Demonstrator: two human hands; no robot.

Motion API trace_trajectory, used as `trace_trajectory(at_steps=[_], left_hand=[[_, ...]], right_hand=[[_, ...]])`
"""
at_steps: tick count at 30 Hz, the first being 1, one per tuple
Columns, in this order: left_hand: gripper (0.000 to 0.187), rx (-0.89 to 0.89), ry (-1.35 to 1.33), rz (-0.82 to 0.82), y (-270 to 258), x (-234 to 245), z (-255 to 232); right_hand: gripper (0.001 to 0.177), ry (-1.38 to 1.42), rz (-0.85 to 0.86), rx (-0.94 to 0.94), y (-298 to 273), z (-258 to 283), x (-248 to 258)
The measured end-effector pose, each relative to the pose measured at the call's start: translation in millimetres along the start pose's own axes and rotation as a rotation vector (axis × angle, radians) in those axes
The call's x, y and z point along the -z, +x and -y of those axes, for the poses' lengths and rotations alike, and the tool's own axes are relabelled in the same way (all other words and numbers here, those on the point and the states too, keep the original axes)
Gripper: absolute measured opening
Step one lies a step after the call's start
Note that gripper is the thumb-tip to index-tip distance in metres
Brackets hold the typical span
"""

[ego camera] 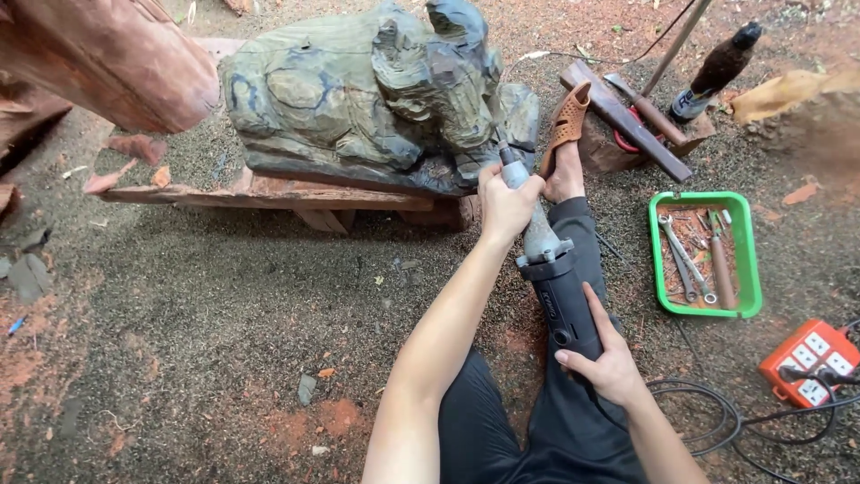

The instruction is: Carving details into a wooden sculpture using a power rotary tool

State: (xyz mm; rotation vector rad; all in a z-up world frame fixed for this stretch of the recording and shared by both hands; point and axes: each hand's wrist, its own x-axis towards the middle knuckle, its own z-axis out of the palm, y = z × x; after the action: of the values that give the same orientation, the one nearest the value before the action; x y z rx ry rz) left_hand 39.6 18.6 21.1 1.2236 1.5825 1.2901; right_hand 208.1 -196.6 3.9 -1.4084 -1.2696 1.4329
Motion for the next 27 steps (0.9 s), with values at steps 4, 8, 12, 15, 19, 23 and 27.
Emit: trace_trajectory(at_steps=[4, 8, 12, 15, 19, 23, 27], left_hand=[[0.055, 0.017, 0.035, -0.013, -1, 2, -6], [0.042, 0.037, 0.066, 0.006, -2, 7, -20], [0.063, -0.074, 0.036, 0.013, -16, 14, -33], [0.048, -0.026, -0.209, 0.235, -32, 33, -23], [0.045, 0.068, -0.603, 0.271, -35, 40, 18], [0.055, 0.138, -0.836, 0.327, -21, 43, 28], [0.057, 0.205, -0.889, 0.351, -10, 47, 12]], right_hand=[[0.114, 0.019, 0.018, -0.009, 2, 1, 1], [0.113, 0.05, 0.024, 0.017, 6, 0, -2], [0.117, -0.235, -0.068, 0.164, 4, -32, -11], [0.128, -0.204, 0.081, 0.172, 3, -49, 0], [0.113, -0.059, 0.177, 0.072, 7, -64, 3], [0.104, -0.185, 0.123, 0.088, 8, -49, -5], [0.099, -0.243, 0.064, 0.094, 13, -41, -10]])
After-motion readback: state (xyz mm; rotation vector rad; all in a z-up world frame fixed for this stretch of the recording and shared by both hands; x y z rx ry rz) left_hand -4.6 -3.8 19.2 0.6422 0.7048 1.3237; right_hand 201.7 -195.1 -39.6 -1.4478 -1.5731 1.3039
